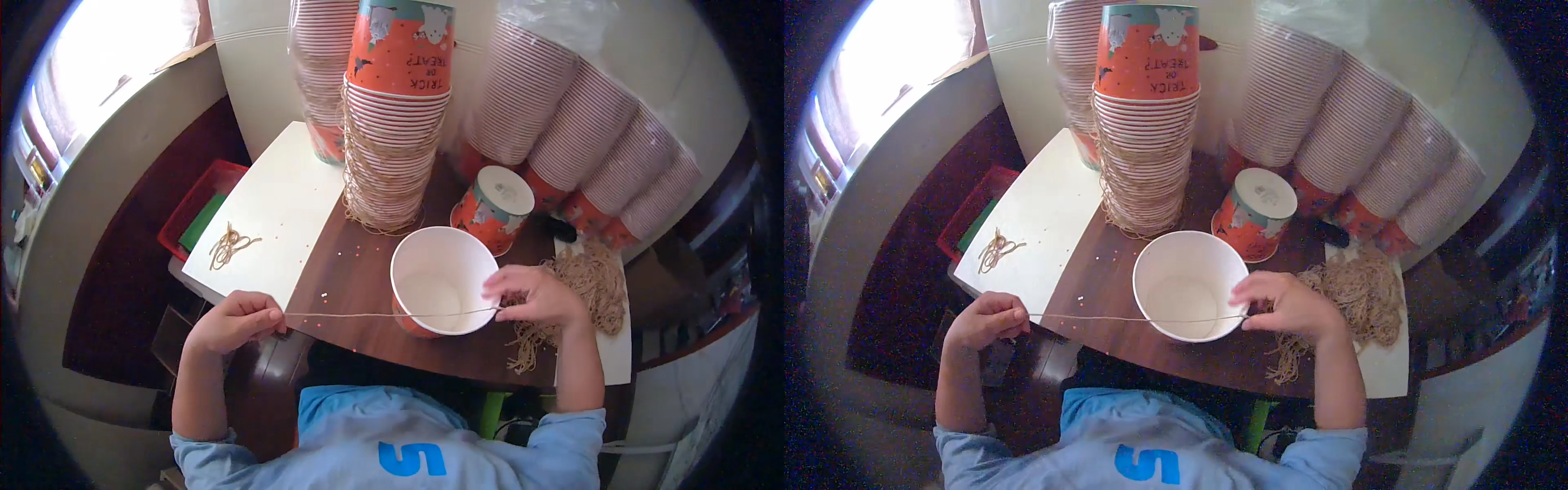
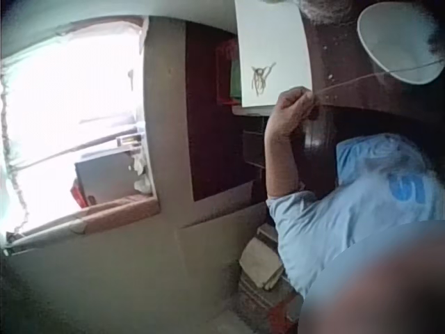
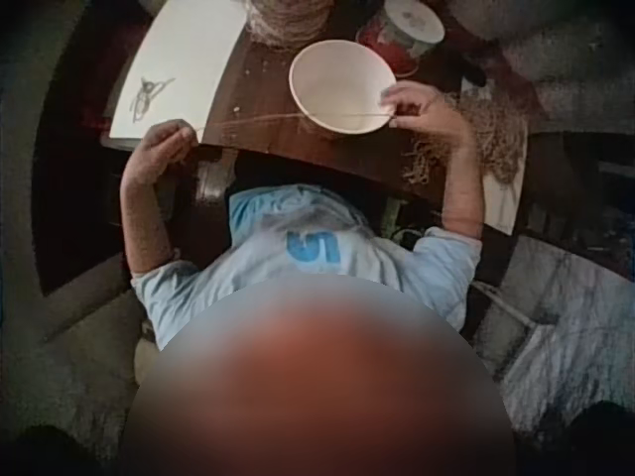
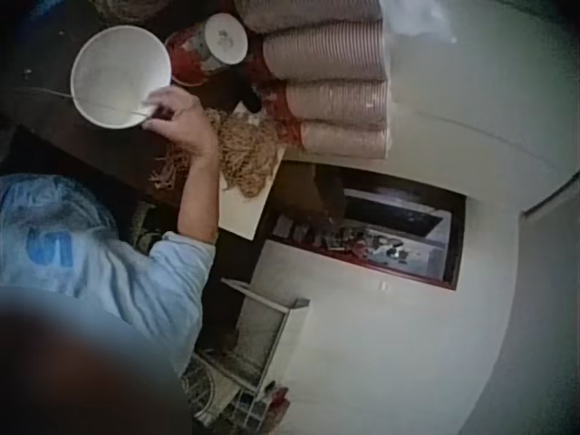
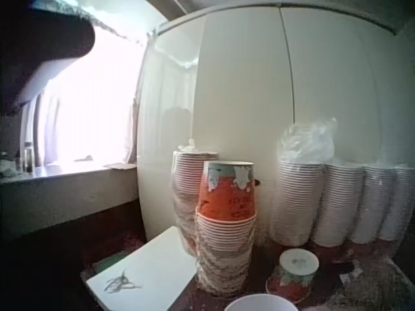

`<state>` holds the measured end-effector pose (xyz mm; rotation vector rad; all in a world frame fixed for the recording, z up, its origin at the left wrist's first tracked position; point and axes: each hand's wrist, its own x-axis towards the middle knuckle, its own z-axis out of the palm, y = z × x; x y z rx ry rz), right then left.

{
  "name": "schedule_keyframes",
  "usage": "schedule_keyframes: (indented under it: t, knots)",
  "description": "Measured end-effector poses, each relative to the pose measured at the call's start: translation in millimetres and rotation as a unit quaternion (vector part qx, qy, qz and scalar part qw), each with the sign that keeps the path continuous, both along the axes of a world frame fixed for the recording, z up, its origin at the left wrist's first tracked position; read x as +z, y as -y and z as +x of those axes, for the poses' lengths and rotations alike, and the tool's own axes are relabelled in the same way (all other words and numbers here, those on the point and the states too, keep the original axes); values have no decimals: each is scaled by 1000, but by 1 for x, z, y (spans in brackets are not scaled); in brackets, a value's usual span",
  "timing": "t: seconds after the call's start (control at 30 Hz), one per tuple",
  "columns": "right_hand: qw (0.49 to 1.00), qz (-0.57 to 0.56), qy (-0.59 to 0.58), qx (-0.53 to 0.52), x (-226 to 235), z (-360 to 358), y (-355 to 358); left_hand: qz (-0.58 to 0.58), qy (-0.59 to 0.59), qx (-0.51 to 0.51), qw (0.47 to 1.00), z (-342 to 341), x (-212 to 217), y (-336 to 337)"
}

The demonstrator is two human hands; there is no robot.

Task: Attaching rubber bands to the rims of paper buckets.

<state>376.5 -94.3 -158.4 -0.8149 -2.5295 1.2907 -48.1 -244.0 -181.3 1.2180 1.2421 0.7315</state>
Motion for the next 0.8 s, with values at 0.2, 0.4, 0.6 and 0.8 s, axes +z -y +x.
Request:
schedule_keyframes:
  t: [0.2,0.4,0.6,0.8]
  knots:
    - [976,146,-139,-76,40,-77,35,96,28,-82,992,79,45,-46]
    - [978,-114,-166,-61,22,-121,30,66,116,-130,982,120,64,-84]
    - [985,19,-108,-129,12,-97,28,-79,164,-108,977,115,37,-87]
    - [972,108,-126,-169,17,-78,25,-109,220,-109,963,102,2,-82]
